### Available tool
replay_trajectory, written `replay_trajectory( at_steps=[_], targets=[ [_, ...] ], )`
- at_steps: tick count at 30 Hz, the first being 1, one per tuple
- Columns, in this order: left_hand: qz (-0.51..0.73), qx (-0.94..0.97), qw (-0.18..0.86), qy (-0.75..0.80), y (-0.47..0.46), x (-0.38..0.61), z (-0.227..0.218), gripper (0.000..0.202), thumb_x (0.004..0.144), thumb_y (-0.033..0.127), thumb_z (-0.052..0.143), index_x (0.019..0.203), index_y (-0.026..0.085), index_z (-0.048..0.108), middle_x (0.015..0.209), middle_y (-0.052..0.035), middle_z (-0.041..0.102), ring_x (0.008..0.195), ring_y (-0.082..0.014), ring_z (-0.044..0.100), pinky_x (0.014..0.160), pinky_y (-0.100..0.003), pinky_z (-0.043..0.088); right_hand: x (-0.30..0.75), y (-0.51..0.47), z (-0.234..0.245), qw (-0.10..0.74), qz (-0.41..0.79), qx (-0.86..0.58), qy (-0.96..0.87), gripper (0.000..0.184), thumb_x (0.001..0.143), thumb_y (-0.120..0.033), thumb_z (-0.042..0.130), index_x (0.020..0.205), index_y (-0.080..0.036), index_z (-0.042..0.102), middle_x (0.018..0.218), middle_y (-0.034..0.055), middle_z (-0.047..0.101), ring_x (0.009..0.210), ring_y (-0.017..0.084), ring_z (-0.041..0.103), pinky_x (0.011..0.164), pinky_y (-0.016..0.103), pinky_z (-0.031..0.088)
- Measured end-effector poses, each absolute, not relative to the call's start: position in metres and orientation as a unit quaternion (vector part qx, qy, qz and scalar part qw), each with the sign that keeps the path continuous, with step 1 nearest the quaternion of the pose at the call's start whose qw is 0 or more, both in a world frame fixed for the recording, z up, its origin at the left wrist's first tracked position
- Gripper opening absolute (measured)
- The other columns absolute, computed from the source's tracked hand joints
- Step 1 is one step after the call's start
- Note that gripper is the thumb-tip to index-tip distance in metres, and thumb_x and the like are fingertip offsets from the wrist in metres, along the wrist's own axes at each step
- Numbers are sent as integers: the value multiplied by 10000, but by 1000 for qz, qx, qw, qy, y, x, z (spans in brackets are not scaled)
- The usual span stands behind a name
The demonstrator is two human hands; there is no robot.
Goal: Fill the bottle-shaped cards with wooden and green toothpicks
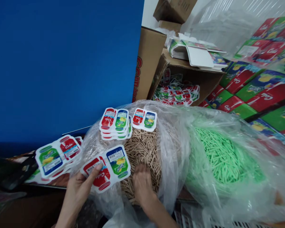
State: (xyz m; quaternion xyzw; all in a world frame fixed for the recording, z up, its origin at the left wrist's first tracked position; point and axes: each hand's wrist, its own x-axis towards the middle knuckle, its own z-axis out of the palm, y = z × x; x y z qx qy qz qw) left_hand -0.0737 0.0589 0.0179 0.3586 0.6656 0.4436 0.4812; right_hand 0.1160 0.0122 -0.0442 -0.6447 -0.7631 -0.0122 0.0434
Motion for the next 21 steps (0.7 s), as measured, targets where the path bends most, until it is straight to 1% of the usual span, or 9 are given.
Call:
replay_trajectory(
  at_steps=[3,6,9,12,14,15,17,19,21],
  targets=[
    [438,335,479,683,59,-78,17,211,588,373,767,581,168,716,538,2,722,557,-217,683,449,-242,554,127,0,-60,59,-51,-622,-779,479,743,68,371,1191,49,539,1203,289,564,1121,382,521,945,582,361],
    [455,317,483,677,60,-79,19,202,563,351,783,623,166,728,573,5,733,586,-210,686,478,-230,560,132,-8,-71,74,-53,-621,-779,537,749,58,371,1269,-13,484,1257,244,543,1182,362,481,984,581,345],
    [479,291,486,671,60,-78,20,202,515,325,812,634,181,733,587,22,740,577,-193,684,491,-211,563,134,-10,-75,117,-11,-613,-781,550,754,41,399,1295,-38,459,1287,229,520,1219,352,446,1006,561,341],
    [493,262,508,656,58,-79,19,225,468,300,846,636,196,739,628,35,752,576,-183,685,515,-203,569,137,-4,-66,182,74,-662,-723,521,740,67,369,1221,-59,524,1228,209,567,1215,330,450,1016,549,320],
    [503,253,530,634,56,-83,15,234,484,320,849,661,207,747,660,32,758,601,-188,692,560,-220,579,144,6,-53,234,181,-691,-660,451,740,61,340,1079,-92,596,1087,186,634,1128,310,518,976,529,349],
    [504,256,540,624,55,-85,14,232,503,342,842,673,214,750,655,29,757,615,-195,694,581,-234,581,148,12,-46,257,240,-690,-632,394,750,38,341,991,-111,615,986,169,657,1043,298,563,929,506,387],
    [471,290,571,607,53,-90,14,219,546,394,816,648,212,749,610,10,744,619,-217,693,598,-270,582,157,23,-34,293,327,-673,-595,264,789,-49,366,853,-160,597,769,96,650,808,247,615,787,419,465],
    [379,379,617,576,51,-90,18,237,615,433,765,633,198,744,590,-16,732,613,-229,682,589,-290,570,166,32,-25,335,391,-643,-567,166,839,-182,397,785,-202,552,638,17,590,629,186,582,657,327,482],
    [257,515,641,508,49,-83,26,263,706,435,692,656,181,736,634,-37,722,619,-213,657,583,-272,542,171,38,-19,387,460,-608,-518,200,871,-328,402,760,-216,524,618,-14,554,573,152,553,598,280,475]
  ],
)
